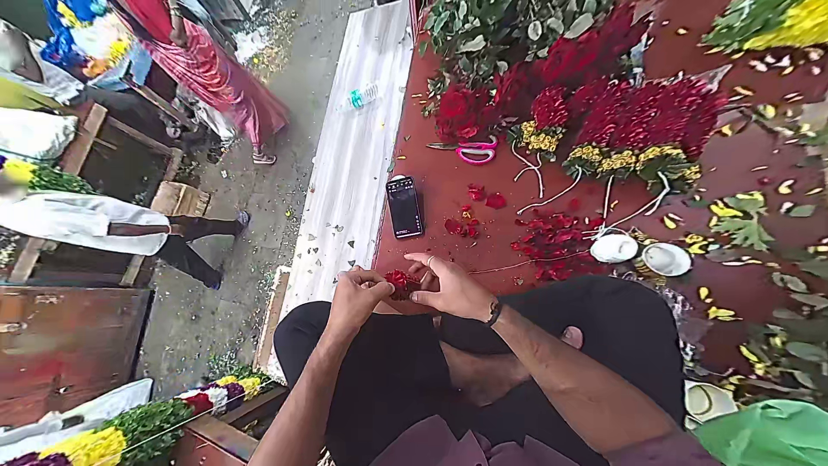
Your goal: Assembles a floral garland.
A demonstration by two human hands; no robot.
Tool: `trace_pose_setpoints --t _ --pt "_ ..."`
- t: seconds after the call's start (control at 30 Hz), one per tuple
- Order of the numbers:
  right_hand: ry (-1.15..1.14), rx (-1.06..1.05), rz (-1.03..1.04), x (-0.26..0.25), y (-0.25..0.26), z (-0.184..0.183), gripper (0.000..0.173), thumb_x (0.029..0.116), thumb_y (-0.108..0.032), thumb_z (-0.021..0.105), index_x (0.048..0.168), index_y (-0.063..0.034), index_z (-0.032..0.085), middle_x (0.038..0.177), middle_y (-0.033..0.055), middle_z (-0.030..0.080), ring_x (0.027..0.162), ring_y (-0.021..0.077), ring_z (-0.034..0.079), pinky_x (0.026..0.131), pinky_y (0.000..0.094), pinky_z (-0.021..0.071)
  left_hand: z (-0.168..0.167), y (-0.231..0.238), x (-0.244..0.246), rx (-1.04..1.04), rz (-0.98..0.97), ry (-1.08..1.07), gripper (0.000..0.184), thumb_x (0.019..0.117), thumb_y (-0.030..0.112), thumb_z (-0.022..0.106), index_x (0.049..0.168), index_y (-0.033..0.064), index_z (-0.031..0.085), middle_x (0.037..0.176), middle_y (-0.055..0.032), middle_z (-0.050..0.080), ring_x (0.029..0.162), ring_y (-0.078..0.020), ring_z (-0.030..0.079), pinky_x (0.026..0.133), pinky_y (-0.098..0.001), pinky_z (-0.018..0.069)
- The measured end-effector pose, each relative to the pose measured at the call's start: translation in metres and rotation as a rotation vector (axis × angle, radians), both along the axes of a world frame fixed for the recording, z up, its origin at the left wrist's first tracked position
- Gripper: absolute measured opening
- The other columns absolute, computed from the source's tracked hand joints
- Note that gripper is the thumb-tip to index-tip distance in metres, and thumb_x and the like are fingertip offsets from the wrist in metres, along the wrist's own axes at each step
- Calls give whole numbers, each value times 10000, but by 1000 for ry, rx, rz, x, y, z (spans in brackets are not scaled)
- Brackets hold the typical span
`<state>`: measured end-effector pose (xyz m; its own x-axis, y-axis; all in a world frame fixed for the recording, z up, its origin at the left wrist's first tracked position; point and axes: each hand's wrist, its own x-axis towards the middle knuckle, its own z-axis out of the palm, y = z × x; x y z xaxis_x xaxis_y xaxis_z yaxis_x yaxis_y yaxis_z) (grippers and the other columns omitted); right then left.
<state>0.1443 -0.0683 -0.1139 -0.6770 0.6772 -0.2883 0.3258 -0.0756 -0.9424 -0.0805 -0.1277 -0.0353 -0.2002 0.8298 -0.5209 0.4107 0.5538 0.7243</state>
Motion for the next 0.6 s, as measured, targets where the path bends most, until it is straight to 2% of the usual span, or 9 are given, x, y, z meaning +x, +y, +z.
trace_pose_setpoints --t 0.07,0.1,0.13,0.2,0.3,0.37,0.43,0.5,0.6 --pt "117 4 -88 5 7 -6 264 912 -278 757 1137 -140 753 989 1 737 834 98 690 778 338 603 7 3 -3 -7 10 39 107 804 242 809 769 146 780 789 1 705 805 -134 662 745 -369 550" --pt "166 20 -115 10 12 -4 139 926 -253 742 978 -132 783 903 -21 729 795 74 678 743 308 594 10 4 -5 -4 22 56 119 806 244 811 761 139 776 775 -4 714 786 -133 673 733 -370 558" --pt "197 29 -114 14 17 1 123 931 -243 737 899 -133 782 853 -33 716 761 63 664 712 290 582 12 4 -6 -7 42 57 135 805 243 812 750 129 764 762 -10 688 781 -141 645 733 -372 530" --pt "225 32 -44 19 20 15 141 926 -260 728 866 -144 780 816 -45 718 725 44 658 676 280 570 18 7 -6 -12 73 77 155 803 242 815 729 124 748 750 -12 665 768 -148 628 726 -370 518" --pt "317 45 102 18 10 34 183 939 -292 708 906 -128 781 853 -36 714 801 28 652 739 258 552 25 10 -2 -19 13 269 167 785 304 810 730 158 753 798 0 671 831 -163 642 743 -415 532" --pt "434 86 69 19 7 46 167 941 -239 710 906 -93 781 847 -19 702 803 39 643 733 245 547 42 10 13 -64 -228 489 193 770 387 749 757 197 776 841 1 652 994 -230 596 819 -500 498" --pt "529 100 -7 23 15 53 110 922 -153 742 902 -53 781 830 7 697 771 66 650 705 245 568 70 13 40 -112 -553 537 211 770 407 734 784 201 774 879 -34 658 1062 -311 592 814 -562 520" --pt "665 -12 -15 28 26 48 70 902 -74 770 913 -5 773 852 46 697 783 101 661 725 268 592 97 21 63 -61 -787 342 180 802 369 756 852 199 784 917 -32 655 1059 -285 571 840 -526 499" --pt "788 -304 -87 33 21 36 112 954 -72 656 896 -76 751 859 -25 715 801 30 656 748 241 574 112 45 80 198 -709 5 144 873 362 785 897 222 807 886 67 673 960 -105 597 866 -370 492"
